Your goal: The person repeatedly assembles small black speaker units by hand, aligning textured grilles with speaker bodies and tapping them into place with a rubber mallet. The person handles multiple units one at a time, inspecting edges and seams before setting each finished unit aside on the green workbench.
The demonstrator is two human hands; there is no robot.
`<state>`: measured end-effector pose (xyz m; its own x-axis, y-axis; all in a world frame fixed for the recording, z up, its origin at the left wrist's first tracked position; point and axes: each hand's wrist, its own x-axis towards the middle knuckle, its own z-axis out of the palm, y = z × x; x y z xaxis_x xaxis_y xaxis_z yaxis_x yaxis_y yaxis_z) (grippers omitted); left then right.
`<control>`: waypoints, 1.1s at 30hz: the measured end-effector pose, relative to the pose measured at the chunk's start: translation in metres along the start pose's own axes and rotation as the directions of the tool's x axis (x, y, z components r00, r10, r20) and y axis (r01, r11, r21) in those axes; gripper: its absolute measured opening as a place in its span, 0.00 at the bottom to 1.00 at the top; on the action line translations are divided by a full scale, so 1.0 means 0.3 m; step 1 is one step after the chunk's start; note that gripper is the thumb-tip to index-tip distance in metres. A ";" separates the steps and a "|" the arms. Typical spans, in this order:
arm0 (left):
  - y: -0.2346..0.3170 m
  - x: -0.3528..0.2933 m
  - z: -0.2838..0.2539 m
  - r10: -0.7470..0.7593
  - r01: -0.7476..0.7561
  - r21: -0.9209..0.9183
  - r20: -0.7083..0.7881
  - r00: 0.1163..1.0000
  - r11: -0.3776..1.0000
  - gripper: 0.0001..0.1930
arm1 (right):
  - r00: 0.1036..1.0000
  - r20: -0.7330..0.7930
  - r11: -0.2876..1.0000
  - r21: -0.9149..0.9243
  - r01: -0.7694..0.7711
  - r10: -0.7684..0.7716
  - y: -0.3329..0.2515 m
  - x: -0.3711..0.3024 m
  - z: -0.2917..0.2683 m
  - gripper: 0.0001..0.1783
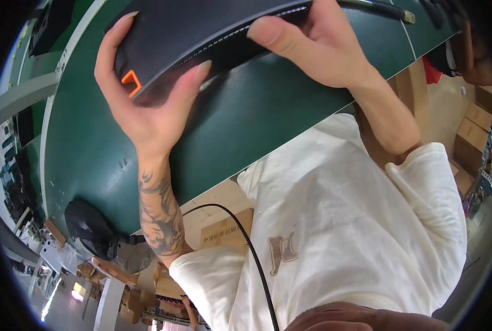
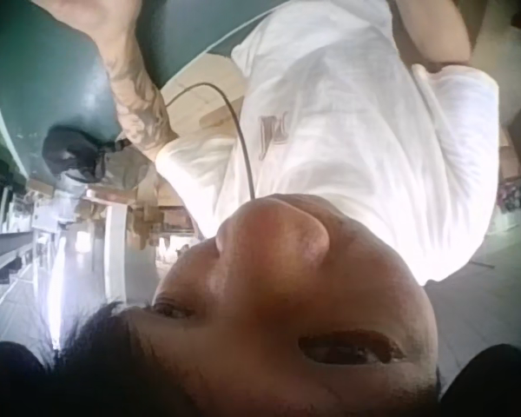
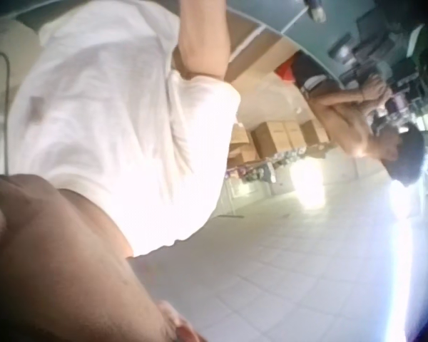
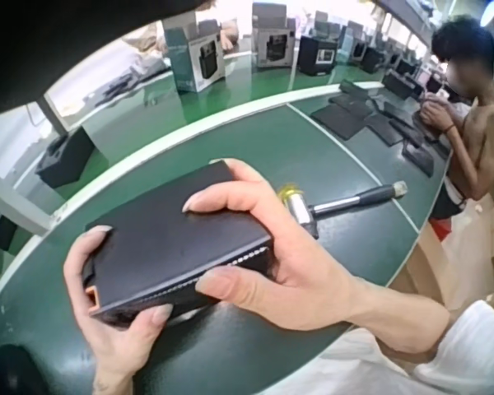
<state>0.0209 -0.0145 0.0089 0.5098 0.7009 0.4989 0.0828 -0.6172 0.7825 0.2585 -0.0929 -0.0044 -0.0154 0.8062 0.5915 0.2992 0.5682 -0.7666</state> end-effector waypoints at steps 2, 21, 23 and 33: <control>-0.008 0.001 0.005 -0.004 0.004 -0.012 -0.018 1.000 1.000 0.48 | 0.999 -0.015 0.994 -0.096 0.048 -0.049 0.003 0.007 -0.016 0.33; 0.005 0.102 -0.047 -0.703 0.542 -0.605 -0.041 0.710 0.583 0.29 | 0.871 0.281 0.598 -0.801 -0.018 0.404 -0.094 -0.068 -0.483 0.32; -0.025 0.098 -0.033 -0.696 0.524 -0.597 -0.081 0.714 0.608 0.26 | 0.893 0.313 0.613 -0.788 0.054 0.323 -0.044 -0.093 -0.471 0.26; -0.029 0.096 -0.041 -0.724 0.534 -0.604 -0.106 0.682 0.592 0.22 | 0.932 0.340 0.801 -0.590 0.106 0.127 -0.149 0.361 -0.283 0.14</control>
<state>0.0243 0.0155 0.0211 0.1969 0.9625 -0.1865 -0.1965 0.2251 0.9543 0.3244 -0.0449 0.1152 -0.3005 0.8795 0.3690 0.8004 0.4429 -0.4039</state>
